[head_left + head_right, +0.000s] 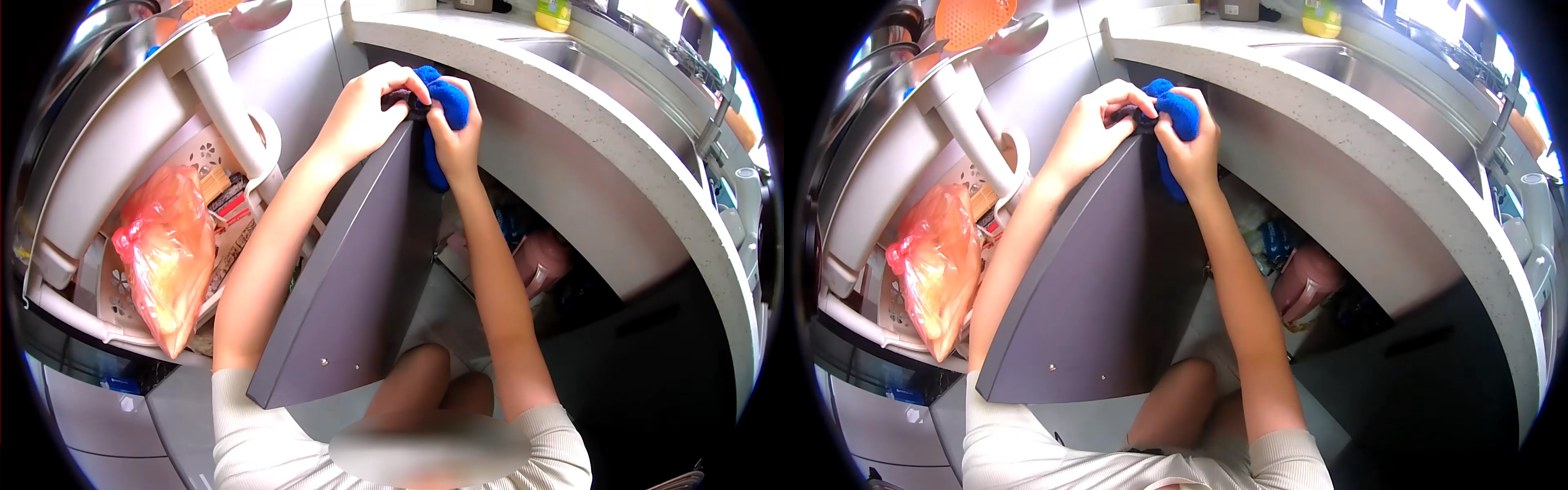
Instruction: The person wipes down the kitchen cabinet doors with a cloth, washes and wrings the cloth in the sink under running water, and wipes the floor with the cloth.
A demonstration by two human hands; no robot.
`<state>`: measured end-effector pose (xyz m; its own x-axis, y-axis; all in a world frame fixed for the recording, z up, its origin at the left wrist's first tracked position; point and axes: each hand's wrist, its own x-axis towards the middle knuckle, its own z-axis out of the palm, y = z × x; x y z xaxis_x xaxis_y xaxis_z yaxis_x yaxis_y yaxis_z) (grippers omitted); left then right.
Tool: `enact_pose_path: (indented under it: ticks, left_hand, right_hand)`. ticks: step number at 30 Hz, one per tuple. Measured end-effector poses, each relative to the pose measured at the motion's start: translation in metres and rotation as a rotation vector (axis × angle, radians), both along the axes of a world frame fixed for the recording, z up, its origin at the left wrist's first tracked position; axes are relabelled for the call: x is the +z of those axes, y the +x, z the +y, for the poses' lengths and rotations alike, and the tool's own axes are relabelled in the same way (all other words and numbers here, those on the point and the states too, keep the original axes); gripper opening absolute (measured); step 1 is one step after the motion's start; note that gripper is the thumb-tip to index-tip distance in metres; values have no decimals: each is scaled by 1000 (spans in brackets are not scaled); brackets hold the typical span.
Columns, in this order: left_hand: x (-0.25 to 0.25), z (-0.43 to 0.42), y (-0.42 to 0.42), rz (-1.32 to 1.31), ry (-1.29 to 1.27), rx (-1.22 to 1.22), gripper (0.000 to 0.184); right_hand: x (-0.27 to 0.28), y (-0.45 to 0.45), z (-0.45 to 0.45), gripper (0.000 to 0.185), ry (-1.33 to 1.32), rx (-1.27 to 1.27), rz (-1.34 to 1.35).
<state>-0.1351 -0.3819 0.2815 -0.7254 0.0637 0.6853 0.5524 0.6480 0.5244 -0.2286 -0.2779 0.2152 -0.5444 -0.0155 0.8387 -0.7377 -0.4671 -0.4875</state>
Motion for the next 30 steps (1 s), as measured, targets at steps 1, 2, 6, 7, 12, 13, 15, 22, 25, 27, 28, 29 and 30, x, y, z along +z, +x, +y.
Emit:
enact_pose_path:
  ticks: [1, 2, 6, 7, 12, 13, 15, 22, 25, 27, 28, 29, 30]
  left_hand:
    - [-1, -2, -5, -16, 20, -24, 17]
    - [0, -4, -10, -34, 38, -48, 18]
    - [4, -11, -29, -123, -9, -62, 25]
    - [5, -11, -33, -157, -42, -44, 27]
    - [2, -15, -46, -91, -38, -96, 24]
    - [3, -13, -40, -113, -7, -105, 24]
    - [5, -12, -22, -158, 59, -119, 23]
    - [1, -6, 83, -132, 78, -166, 24]
    - [5, 3, 135, -145, 84, -116, 28]
    - [9, 1, 164, -122, 7, -122, 29]
    - [12, -1, 179, -138, -13, -125, 30]
    - [16, -2, 195, -158, -32, -126, 31]
    - [21, -1, 212, -184, -8, -113, 32]
  right_hand:
    - [-2, -5, -2, 23, -2, -9, 8]
    - [-3, -9, -4, 23, -6, -19, 14]
    - [-4, -22, -9, 26, -15, -43, 9]
    - [-5, -26, -11, 26, -29, -40, -3]
    - [-10, -31, -19, 30, -47, -37, -87]
    - [-9, -25, -17, 30, -41, -18, -84]
    - [-8, -10, -14, 31, -24, 24, -79]
    - [-10, 95, 6, 35, 13, 251, -123]
    - [-16, 145, 9, 41, 30, 312, -162]
    - [-20, 172, 13, 43, 73, 251, -74]
    - [-20, 185, 17, 45, 110, 220, 14]
    - [-19, 196, 20, 46, 148, 191, 99]
    - [-18, 206, 20, 49, 139, 164, 183]
